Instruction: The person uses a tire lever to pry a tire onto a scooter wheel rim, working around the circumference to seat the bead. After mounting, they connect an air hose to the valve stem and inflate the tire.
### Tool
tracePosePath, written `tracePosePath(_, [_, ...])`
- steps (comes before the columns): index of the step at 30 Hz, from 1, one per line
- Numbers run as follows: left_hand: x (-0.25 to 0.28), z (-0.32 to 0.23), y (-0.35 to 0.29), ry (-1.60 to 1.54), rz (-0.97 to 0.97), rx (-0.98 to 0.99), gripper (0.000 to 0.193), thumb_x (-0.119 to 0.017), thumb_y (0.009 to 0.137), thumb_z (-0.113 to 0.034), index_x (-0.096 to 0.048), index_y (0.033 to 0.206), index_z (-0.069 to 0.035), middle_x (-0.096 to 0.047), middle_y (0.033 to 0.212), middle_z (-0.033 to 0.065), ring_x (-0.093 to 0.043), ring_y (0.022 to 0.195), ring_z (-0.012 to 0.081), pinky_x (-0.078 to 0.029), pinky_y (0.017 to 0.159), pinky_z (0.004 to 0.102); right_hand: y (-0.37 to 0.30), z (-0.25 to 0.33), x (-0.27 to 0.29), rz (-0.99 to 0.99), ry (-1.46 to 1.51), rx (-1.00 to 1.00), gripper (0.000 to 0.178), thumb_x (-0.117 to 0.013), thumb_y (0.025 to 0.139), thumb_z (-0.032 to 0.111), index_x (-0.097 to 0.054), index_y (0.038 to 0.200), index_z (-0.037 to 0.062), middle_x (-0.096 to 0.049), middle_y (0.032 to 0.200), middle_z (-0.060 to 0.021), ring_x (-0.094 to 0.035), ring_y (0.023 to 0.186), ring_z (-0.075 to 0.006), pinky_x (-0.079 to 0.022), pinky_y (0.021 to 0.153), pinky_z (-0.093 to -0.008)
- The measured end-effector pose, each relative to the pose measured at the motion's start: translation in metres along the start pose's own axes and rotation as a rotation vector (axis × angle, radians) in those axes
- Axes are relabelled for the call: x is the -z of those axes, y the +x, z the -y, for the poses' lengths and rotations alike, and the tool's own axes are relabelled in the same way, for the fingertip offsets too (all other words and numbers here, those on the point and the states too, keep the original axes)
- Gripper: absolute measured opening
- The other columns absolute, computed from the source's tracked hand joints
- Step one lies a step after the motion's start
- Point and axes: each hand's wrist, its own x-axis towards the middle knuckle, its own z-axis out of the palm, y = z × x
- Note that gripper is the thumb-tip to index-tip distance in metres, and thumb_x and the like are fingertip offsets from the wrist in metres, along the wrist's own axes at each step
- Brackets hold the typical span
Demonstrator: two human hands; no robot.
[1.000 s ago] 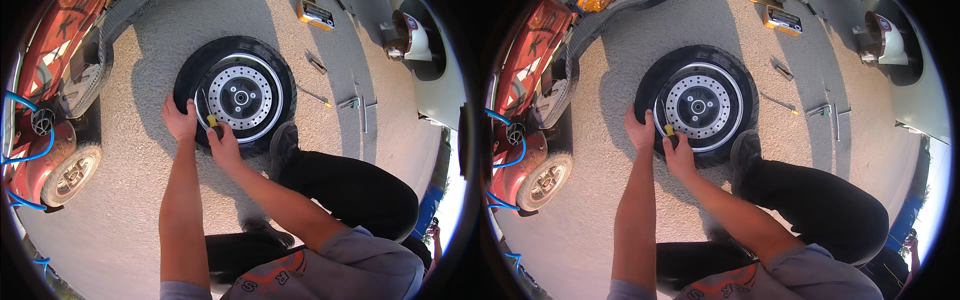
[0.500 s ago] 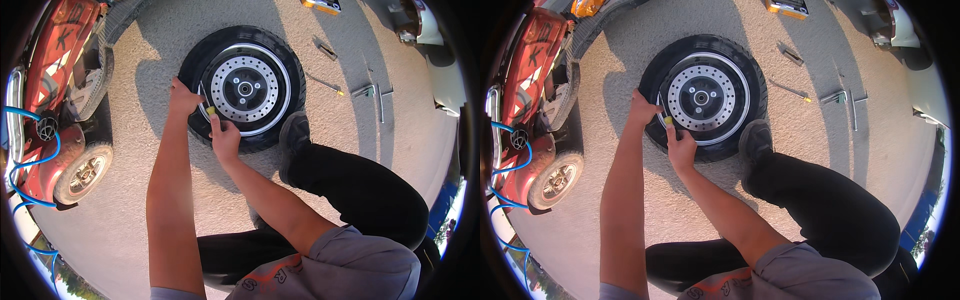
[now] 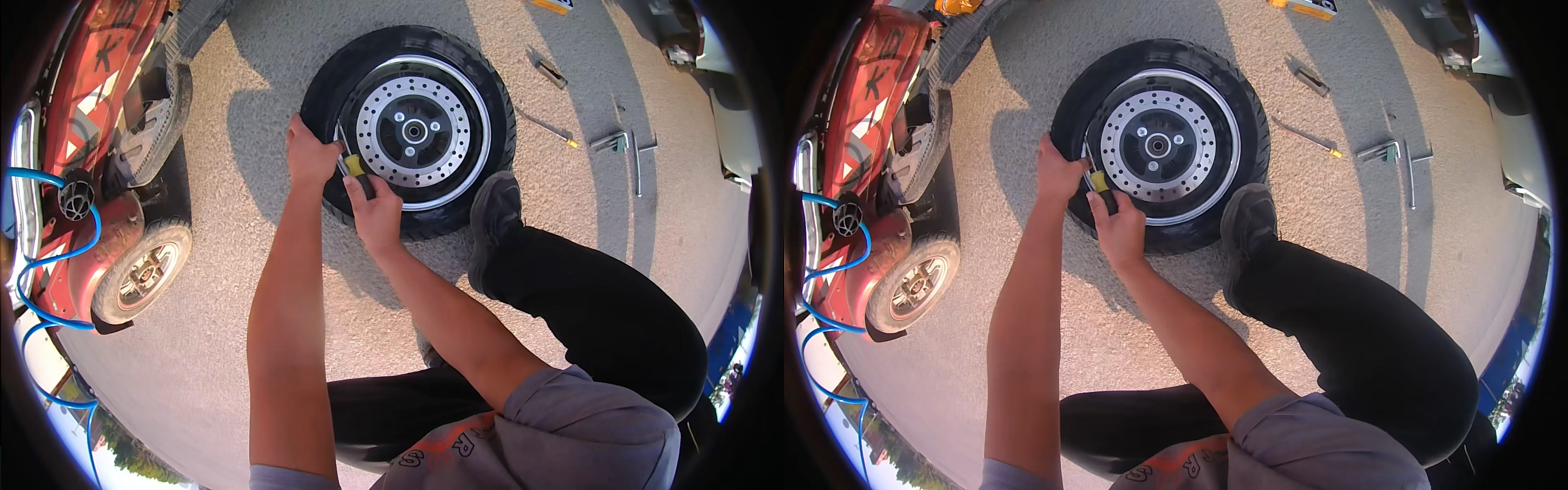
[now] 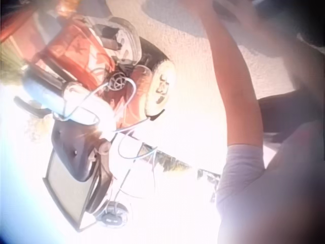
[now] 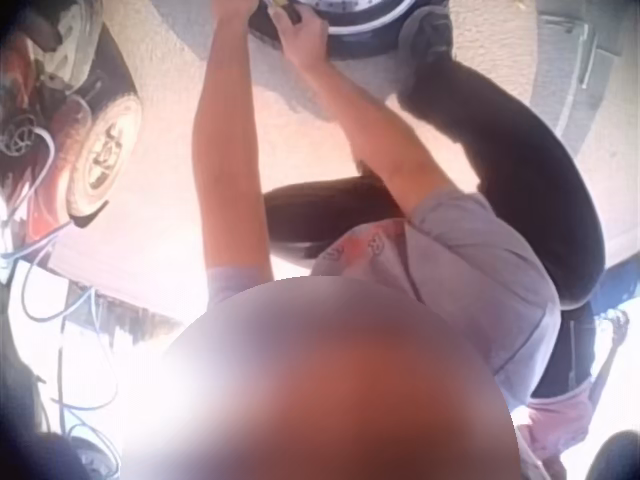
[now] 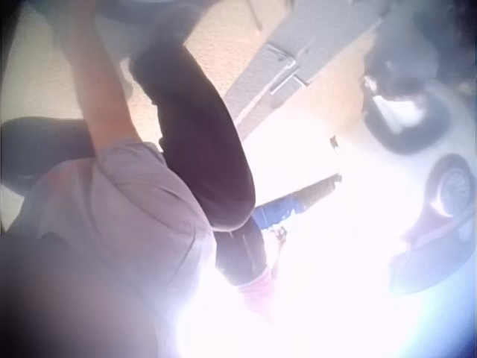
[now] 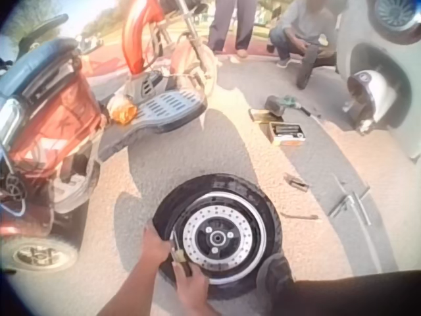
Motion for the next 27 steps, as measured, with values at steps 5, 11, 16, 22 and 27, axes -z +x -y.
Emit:
tracePosePath(5, [-0.001, 0.009, 0.0, -0.012, -0.007, -0.088, 0.104, -0.084, 0.067, -0.022, -0.021, 0.148, -0.001, -0.043, 0.138, 0.0274, -0.049, 0.124, 0.0429, -0.043, 0.104, 0.0458, -0.006, 0.024, 0.013, -0.013, -0.216, 0.234, 0.046, -0.076, 0.084, 0.024, -0.06, 0.118, -0.0036, -0.068, 0.081, -0.012, -0.061, 0.066, -0.012, -0.051, 0.064, -0.0284])
tracePosePath(11, [-0.008, 0.02, -0.011, -0.08, -0.135, -0.201, 0.096, -0.079, 0.074, -0.035, -0.026, 0.149, -0.005, -0.047, 0.133, 0.0273, -0.05, 0.121, 0.0437, -0.045, 0.101, 0.0467, 0.038, 0.062, 0.055, 0.093, -0.279, 0.645, 0.041, -0.082, 0.075, 0.018, -0.065, 0.108, -0.0011, -0.071, 0.092, -0.0139, -0.068, 0.073, -0.0173, -0.054, 0.068, -0.0266])
tracePosePath(16, [-0.013, 0.026, -0.012, -0.086, -0.141, -0.198, 0.095, -0.077, 0.075, -0.035, -0.026, 0.149, -0.005, -0.046, 0.134, 0.0274, -0.049, 0.121, 0.0454, -0.044, 0.101, 0.0481, 0.067, 0.083, 0.05, 0.083, -0.319, 1.17, 0.019, -0.078, 0.075, 0.012, -0.068, 0.086, 0.001, -0.067, 0.077, -0.0121, -0.061, 0.061, -0.0257, -0.051, 0.072, -0.038])
tracePosePath(22, [-0.015, 0.025, -0.009, -0.104, -0.158, -0.189, 0.091, -0.075, 0.077, -0.036, -0.028, 0.148, -0.004, -0.045, 0.137, 0.0268, -0.049, 0.122, 0.0461, -0.044, 0.1, 0.0494, 0.081, 0.115, 0.006, 0.35, 0.098, 0.793, 0.025, -0.062, 0.09, 0.001, -0.056, 0.066, -0.0008, -0.065, 0.069, -0.009, -0.062, 0.062, -0.0147, -0.053, 0.063, -0.03])
tracePosePath(27, [-0.016, 0.022, -0.01, -0.121, -0.169, -0.146, 0.084, -0.069, 0.082, -0.042, -0.03, 0.146, -0.003, -0.045, 0.139, 0.0251, -0.049, 0.121, 0.0459, -0.047, 0.096, 0.0502, 0.104, 0.142, -0.019, 0.382, -0.034, 0.599, 0.032, -0.063, 0.092, 0.005, -0.052, 0.062, 0.0026, -0.06, 0.06, -0.0033, -0.053, 0.055, -0.0045, -0.042, 0.051, -0.0225])
